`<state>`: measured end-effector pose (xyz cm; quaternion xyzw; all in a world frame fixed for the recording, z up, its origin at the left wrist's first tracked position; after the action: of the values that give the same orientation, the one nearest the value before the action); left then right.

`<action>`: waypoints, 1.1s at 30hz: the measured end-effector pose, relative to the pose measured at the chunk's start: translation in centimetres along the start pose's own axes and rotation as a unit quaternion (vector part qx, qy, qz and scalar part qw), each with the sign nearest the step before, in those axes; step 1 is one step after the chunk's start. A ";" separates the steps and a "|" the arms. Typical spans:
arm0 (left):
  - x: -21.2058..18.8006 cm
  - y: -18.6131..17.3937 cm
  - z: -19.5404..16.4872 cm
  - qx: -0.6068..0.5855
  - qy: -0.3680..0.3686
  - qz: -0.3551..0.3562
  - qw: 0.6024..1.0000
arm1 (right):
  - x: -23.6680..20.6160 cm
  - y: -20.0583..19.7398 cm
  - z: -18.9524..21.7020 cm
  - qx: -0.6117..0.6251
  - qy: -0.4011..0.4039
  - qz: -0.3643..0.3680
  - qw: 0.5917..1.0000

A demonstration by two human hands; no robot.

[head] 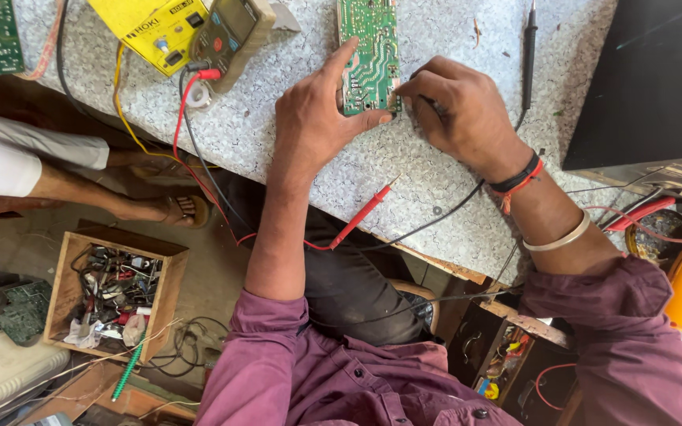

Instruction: The person uses a small metal tool to scrape and clean solder points on a green circuit board. They repeatedly flip the board over to access different sides and continue scraping various connection points.

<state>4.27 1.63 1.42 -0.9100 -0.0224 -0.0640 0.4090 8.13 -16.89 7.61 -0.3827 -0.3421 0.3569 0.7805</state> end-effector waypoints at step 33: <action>0.2 0.0 0.0 -0.011 -0.038 0.034 0.999 | -0.1 0.6 0.0 -0.020 -0.003 -0.009 1.000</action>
<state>4.43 1.66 1.41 -0.9165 -0.0063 -0.0156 0.3996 7.91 -16.69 7.14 -0.3941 -0.3549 0.3440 0.7749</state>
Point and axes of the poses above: each hand's wrist, its own x-axis towards the middle knuckle, its own y-axis out of the palm, z = x × y, the point moved 6 cm from there along x, towards the middle knuckle, and after that the axes turned 9 degrees about z, right-handed, at the moved point
